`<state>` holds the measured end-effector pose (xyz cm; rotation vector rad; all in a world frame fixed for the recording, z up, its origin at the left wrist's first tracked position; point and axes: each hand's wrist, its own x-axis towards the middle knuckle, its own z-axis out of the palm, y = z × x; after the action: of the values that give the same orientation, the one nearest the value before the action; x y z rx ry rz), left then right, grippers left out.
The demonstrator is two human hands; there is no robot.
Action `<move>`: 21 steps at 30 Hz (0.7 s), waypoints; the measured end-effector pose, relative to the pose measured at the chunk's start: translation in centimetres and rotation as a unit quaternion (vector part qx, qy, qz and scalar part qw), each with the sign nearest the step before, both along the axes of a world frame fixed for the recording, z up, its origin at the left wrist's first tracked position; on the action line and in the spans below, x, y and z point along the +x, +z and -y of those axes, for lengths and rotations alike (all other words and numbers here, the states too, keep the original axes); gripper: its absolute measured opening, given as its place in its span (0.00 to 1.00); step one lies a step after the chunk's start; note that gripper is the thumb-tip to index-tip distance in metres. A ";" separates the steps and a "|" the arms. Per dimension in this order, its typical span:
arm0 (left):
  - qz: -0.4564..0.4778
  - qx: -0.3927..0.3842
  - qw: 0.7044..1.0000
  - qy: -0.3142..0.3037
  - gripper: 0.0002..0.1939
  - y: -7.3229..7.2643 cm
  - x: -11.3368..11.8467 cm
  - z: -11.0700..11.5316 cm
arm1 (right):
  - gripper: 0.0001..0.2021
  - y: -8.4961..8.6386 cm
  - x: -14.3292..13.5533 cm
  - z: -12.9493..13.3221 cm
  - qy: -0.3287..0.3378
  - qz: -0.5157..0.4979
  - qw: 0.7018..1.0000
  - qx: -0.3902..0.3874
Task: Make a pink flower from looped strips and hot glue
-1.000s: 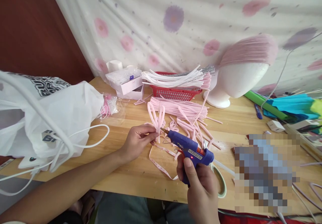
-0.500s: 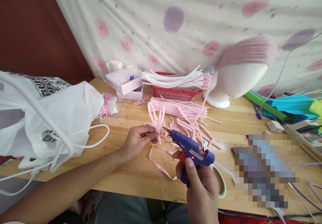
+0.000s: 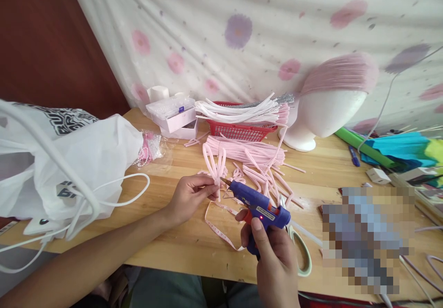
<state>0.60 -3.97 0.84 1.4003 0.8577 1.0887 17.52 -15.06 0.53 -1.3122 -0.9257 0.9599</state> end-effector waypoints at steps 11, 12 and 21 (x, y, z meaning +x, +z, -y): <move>0.003 -0.005 1.000 0.008 0.17 0.1 0.1 0.0 | 0.13 -0.1 -0.3 0.9 -0.024 -0.059 0.997 0.038; 0.004 -0.004 1.000 0.012 0.18 0.2 0.1 0.0 | 0.13 -0.1 0.0 1.1 -0.024 -0.057 0.997 0.039; 0.024 -0.009 0.999 0.031 0.14 -0.2 0.0 -0.2 | 0.22 0.9 8.0 -0.5 -0.287 0.132 0.949 -0.016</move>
<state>0.64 -3.80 0.68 1.3349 0.8803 1.1534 25.52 -14.59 1.44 -1.6409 -0.6610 0.3519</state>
